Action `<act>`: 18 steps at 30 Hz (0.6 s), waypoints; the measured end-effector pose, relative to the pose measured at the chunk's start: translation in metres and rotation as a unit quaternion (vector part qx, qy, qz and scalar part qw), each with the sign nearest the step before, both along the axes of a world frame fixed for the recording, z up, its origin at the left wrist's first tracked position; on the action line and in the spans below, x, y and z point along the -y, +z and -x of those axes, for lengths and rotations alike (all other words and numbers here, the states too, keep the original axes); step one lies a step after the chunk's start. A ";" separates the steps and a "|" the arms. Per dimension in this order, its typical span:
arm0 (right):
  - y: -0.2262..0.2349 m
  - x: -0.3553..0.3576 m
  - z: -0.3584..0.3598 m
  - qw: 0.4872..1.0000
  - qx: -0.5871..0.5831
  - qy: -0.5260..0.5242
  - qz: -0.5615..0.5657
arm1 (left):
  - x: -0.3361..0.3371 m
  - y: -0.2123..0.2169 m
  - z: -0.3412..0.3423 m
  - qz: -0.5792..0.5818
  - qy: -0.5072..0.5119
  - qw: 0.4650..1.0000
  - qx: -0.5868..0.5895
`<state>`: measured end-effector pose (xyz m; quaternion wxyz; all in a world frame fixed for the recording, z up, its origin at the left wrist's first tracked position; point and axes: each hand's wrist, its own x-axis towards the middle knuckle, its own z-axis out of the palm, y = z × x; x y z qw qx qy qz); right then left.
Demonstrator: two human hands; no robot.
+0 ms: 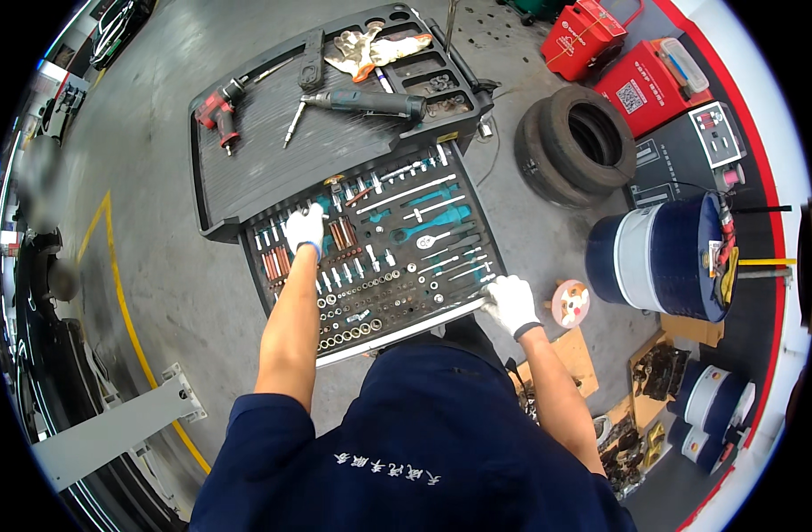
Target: The person disassembles a cylinder head by removing bolts and components using a ratchet and wrench. They remove several bolts and small parts, place them on cardboard, and inspect the cylinder head. The person then moves to a tool chest and opens a drawer.
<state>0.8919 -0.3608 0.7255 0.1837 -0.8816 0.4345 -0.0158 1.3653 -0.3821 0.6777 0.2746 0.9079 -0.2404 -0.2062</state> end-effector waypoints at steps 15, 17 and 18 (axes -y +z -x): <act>-0.003 0.087 -0.076 0.973 0.084 -0.110 -0.184 | -0.165 0.135 0.115 0.404 0.025 0.618 -0.675; 0.003 0.086 -0.088 0.975 0.080 -0.091 -0.185 | -0.178 0.140 0.121 0.394 0.019 0.641 -0.658; 0.003 0.084 -0.092 0.978 0.073 -0.065 -0.183 | -0.185 0.138 0.122 0.388 0.014 0.655 -0.648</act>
